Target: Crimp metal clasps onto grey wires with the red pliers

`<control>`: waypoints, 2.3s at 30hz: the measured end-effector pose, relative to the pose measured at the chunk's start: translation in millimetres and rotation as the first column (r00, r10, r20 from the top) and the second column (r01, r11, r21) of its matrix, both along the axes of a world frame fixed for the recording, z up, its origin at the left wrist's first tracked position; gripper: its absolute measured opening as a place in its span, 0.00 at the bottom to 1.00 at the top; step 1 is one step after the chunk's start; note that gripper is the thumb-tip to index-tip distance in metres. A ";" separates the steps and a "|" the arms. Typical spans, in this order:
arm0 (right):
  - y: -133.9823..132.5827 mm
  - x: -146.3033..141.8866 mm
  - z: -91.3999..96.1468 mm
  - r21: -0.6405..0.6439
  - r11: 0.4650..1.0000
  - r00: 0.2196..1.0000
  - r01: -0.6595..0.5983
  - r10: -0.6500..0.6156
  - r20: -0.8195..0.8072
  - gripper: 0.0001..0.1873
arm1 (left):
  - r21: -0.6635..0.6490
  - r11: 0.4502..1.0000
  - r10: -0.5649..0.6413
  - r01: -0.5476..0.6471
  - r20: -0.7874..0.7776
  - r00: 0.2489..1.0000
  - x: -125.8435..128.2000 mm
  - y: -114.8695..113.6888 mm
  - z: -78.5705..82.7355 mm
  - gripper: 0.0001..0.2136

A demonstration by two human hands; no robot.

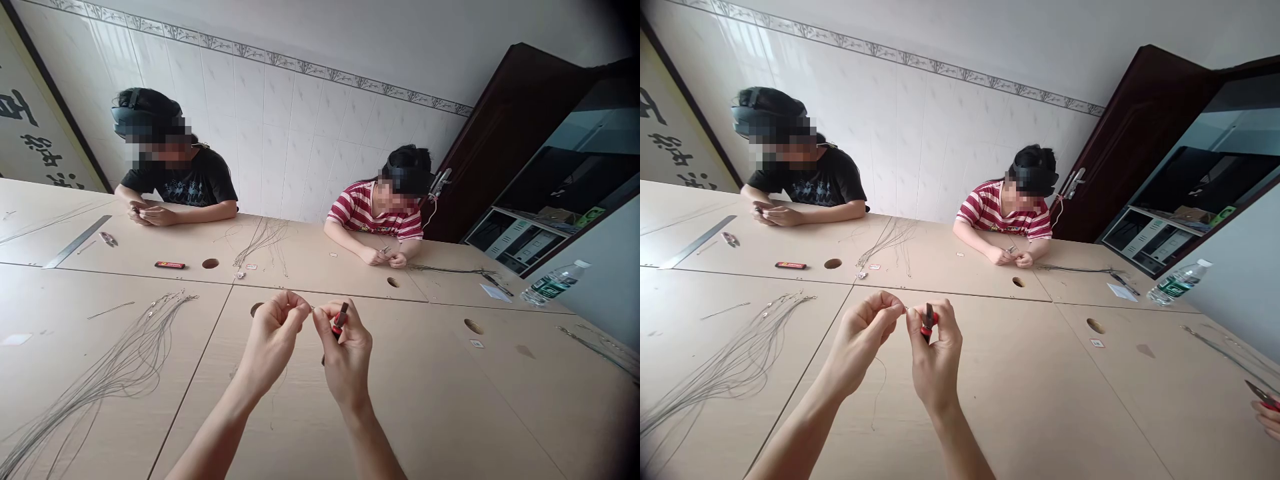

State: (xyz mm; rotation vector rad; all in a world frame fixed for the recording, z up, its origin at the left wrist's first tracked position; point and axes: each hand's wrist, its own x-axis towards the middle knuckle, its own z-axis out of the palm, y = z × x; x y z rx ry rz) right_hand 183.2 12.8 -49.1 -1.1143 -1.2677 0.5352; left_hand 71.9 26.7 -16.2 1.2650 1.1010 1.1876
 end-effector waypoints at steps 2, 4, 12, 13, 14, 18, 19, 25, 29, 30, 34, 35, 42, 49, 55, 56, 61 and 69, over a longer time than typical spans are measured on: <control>0.4 0.1 -1.7 0.009 1.000 1.000 0.005 -0.005 0.018 0.14 | -0.014 1.000 -0.009 0.009 -0.002 1.000 -0.5 0.9 -0.4 0.09; 1.0 0.4 -3.1 0.023 1.000 0.999 0.003 -0.004 0.033 0.13 | -0.026 0.999 -0.022 0.022 0.006 1.000 -1.1 1.5 -1.2 0.09; 3.2 3.9 -2.3 0.080 0.997 0.994 0.009 -0.018 0.109 0.10 | -0.041 0.998 -0.051 0.051 -0.005 0.999 -3.5 0.6 -2.2 0.08; 3.3 4.2 -2.0 0.079 0.997 0.993 0.009 -0.018 0.113 0.10 | -0.036 0.998 -0.053 0.052 -0.006 0.999 -3.6 0.6 -2.2 0.08; 3.4 4.5 -1.8 0.080 0.997 0.993 0.009 -0.019 0.118 0.10 | -0.029 0.998 -0.052 0.051 -0.006 0.999 -3.7 0.7 -2.3 0.09; 3.5 4.9 -1.4 0.085 0.996 0.991 -0.002 -0.010 0.137 0.10 | -0.019 0.999 -0.038 0.038 -0.005 0.999 -4.0 1.4 -3.2 0.09; 3.4 5.0 -1.3 0.086 0.996 0.991 -0.005 -0.007 0.137 0.10 | -0.019 0.999 -0.034 0.034 -0.006 0.999 -4.0 1.6 -3.4 0.09; 3.7 6.7 -1.3 0.086 0.996 0.990 -0.017 0.005 0.138 0.09 | -0.027 1.000 -0.011 0.010 -0.021 1.000 -3.9 1.9 -2.5 0.10; 3.8 8.0 -1.4 0.092 0.996 0.987 -0.014 -0.001 0.162 0.09 | -0.025 1.000 -0.007 0.006 -0.030 1.000 -3.8 1.9 -1.9 0.11; 3.9 8.2 -1.5 0.091 0.996 0.986 -0.014 -0.001 0.164 0.09 | -0.023 1.000 -0.007 0.006 -0.033 0.999 -3.9 2.0 -2.0 0.11; 4.4 8.5 -2.3 0.088 0.996 0.986 -0.023 0.008 0.165 0.09 | -0.023 1.000 -0.001 0.000 -0.039 0.999 -4.8 2.6 -3.8 0.11; 4.5 8.4 -2.7 0.086 0.996 0.987 -0.026 0.012 0.162 0.08 | -0.021 1.000 -0.001 0.000 -0.038 0.999 -5.0 2.9 -4.4 0.11; 4.7 7.0 -3.4 0.073 0.996 0.990 -0.053 0.043 0.134 0.08 | -0.023 1.000 0.009 -0.010 -0.044 0.999 -4.6 3.5 -5.8 0.09; 4.1 9.7 1.2 0.047 0.996 0.986 -0.073 0.065 0.154 0.04 | -0.002 0.999 0.037 -0.037 -0.004 0.999 -5.7 4.0 -4.2 0.10; 4.6 12.1 0.1 0.080 0.996 0.982 -0.040 0.025 0.186 0.03 | 0.018 0.997 0.071 -0.070 -0.046 0.996 -5.8 5.8 -8.0 0.10; 4.8 12.4 -0.3 0.089 0.995 0.981 -0.038 0.020 0.194 0.03 | 0.023 0.997 0.076 -0.075 -0.055 0.996 -5.4 6.1 -8.7 0.10; 5.2 14.3 -1.7 0.111 0.993 0.976 -0.043 0.018 0.217 0.05 | 0.040 0.997 0.073 -0.070 -0.072 0.995 -3.4 5.8 -9.4 0.09; 5.0 16.5 -2.0 0.085 0.995 0.976 -0.050 0.031 0.217 0.07 | 0.064 0.996 0.063 -0.056 -0.109 0.992 0.4 4.2 -8.9 0.07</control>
